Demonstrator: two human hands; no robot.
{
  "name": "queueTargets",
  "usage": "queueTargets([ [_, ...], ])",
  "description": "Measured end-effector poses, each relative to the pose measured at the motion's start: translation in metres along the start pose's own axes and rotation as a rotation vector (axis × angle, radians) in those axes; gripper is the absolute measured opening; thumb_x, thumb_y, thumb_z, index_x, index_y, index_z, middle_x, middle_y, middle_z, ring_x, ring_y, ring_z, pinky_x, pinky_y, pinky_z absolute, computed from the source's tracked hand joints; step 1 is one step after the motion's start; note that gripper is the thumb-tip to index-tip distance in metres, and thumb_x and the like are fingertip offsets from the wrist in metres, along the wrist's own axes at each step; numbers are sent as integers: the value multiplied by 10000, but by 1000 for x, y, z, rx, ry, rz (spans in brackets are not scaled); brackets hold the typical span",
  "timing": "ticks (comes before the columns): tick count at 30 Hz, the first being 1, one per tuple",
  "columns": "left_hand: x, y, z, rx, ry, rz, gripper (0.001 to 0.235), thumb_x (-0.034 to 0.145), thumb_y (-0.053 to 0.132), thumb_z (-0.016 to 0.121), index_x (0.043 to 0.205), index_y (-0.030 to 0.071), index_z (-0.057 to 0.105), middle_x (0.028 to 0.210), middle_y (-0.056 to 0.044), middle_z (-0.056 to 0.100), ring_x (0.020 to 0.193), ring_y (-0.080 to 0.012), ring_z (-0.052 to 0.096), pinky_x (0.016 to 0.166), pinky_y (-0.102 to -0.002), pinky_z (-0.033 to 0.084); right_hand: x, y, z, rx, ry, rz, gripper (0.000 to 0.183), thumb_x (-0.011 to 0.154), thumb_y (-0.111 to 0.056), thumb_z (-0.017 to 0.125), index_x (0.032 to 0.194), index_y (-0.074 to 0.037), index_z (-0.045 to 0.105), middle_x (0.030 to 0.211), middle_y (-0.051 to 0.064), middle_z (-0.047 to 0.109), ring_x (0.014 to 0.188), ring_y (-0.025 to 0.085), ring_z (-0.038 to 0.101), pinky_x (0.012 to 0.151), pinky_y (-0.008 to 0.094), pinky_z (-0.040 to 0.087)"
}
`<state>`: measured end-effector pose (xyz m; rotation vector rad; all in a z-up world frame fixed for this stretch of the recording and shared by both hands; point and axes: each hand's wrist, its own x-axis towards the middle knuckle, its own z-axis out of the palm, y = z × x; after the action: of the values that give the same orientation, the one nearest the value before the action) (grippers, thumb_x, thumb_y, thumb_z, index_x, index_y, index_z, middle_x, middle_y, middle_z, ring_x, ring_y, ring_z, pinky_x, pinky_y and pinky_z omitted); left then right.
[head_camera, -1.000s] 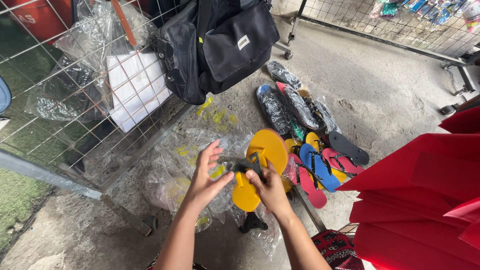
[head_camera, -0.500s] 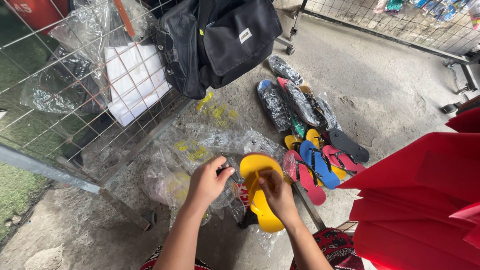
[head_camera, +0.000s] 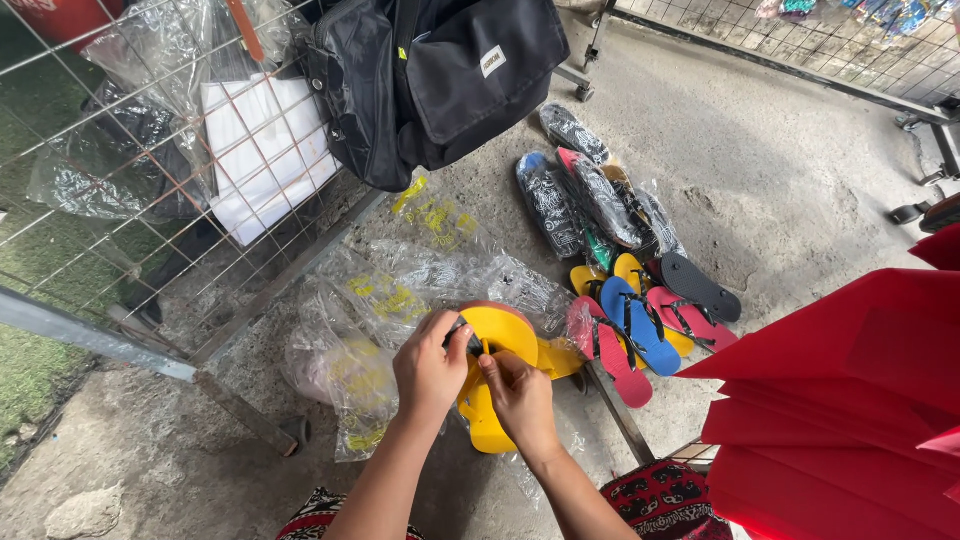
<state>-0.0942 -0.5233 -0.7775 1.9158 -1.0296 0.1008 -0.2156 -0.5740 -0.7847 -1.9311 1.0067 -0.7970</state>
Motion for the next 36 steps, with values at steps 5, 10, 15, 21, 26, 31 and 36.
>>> queueTargets([
  [5,-5,3,-1,-86,90,-134,155,850,213,630,957,103,654,856,-4,698,631,-225,618,579,-334,464,-2,-11,0,27,15,-33,299,884,-184,683,643,-16,628,472,-13,470,409,100,331,382,275,300],
  [10,-2,9,-7,-351,156,-328,39,860,90,610,843,65,634,677,5,643,556,-125,510,540,-271,426,-3,-15,9,-137,43,-184,298,867,-196,679,601,-66,639,411,1,474,332,131,364,367,271,338],
  [15,5,5,-13,-164,246,-145,50,859,93,633,879,47,628,753,-26,648,587,-182,571,559,-313,445,1,-19,9,-2,-43,-24,332,894,-210,670,622,-26,624,448,-12,466,390,92,322,372,281,284],
  [21,2,7,-17,-497,277,-288,52,878,40,617,893,-2,643,712,-31,637,584,-118,505,549,-246,433,-3,-23,11,36,-43,-24,276,876,-203,687,674,-17,698,440,-17,477,385,83,355,374,262,300],
  [26,12,10,-33,-243,252,20,12,840,47,654,850,43,650,718,-1,636,626,-129,537,657,-275,404,-9,-4,17,170,-98,110,254,882,-208,683,715,-20,715,482,-15,514,416,77,411,397,239,341],
  [31,23,-24,-37,-116,82,192,72,792,68,692,852,66,652,753,-14,662,577,-176,570,656,-297,441,12,61,-5,614,-350,319,290,854,-106,670,1091,53,726,892,103,718,764,160,629,733,284,547],
  [36,31,-48,-35,-67,233,131,79,860,210,731,842,146,688,755,16,613,693,-240,643,676,-298,500,66,232,6,618,173,382,248,932,-204,642,1027,22,676,753,115,647,694,159,587,630,235,442],
])
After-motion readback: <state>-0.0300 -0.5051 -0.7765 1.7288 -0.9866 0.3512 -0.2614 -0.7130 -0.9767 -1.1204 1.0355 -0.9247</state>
